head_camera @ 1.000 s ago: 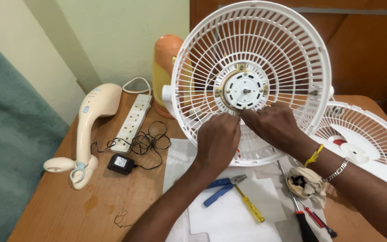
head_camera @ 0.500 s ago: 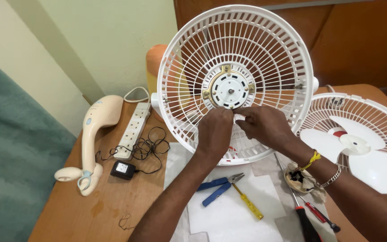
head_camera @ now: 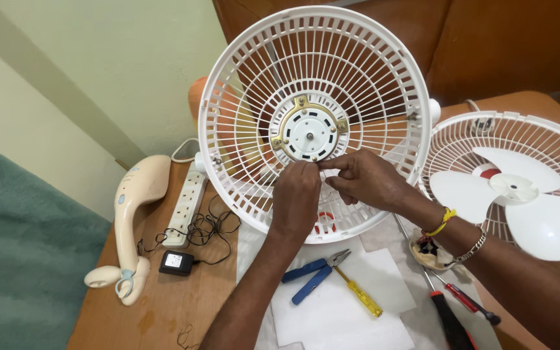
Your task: The person services a table fan on a wooden table. They unscrew and loosen fasteners on the rear guard and motor housing using pliers and a screwdriver, then lift the fan upright and wipe the guard, motor housing, and handle with a cloth.
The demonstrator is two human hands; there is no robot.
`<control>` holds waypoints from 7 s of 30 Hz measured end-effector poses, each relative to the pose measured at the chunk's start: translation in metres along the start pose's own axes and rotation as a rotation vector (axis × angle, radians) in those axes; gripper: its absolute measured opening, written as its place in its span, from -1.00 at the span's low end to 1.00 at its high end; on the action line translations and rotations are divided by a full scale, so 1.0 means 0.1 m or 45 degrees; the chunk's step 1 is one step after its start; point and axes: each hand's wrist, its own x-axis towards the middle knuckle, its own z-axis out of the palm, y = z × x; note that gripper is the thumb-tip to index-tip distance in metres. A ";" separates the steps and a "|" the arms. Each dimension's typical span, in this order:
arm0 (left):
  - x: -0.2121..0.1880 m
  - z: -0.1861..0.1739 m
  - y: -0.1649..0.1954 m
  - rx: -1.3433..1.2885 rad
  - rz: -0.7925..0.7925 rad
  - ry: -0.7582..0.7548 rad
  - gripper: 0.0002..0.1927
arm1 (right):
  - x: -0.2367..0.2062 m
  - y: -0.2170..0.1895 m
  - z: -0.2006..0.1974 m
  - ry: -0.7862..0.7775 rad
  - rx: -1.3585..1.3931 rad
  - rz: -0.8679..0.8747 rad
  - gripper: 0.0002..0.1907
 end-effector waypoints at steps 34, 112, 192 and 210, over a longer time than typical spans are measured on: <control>-0.01 0.03 -0.02 0.049 -0.003 0.004 -0.89 | -0.01 -0.13 0.05 0.095 -0.261 0.084 -0.65; 0.00 0.16 0.11 -0.115 -0.307 0.171 -0.95 | -0.01 0.09 0.11 0.120 -0.077 -0.056 -0.61; -1.13 -0.27 0.16 0.245 0.444 0.172 -0.73 | 0.07 -0.07 0.47 0.561 -1.392 -0.705 -0.91; -1.14 -0.27 0.14 0.155 0.456 0.205 -0.71 | 0.22 -0.30 -0.09 0.316 -2.156 -1.509 -0.91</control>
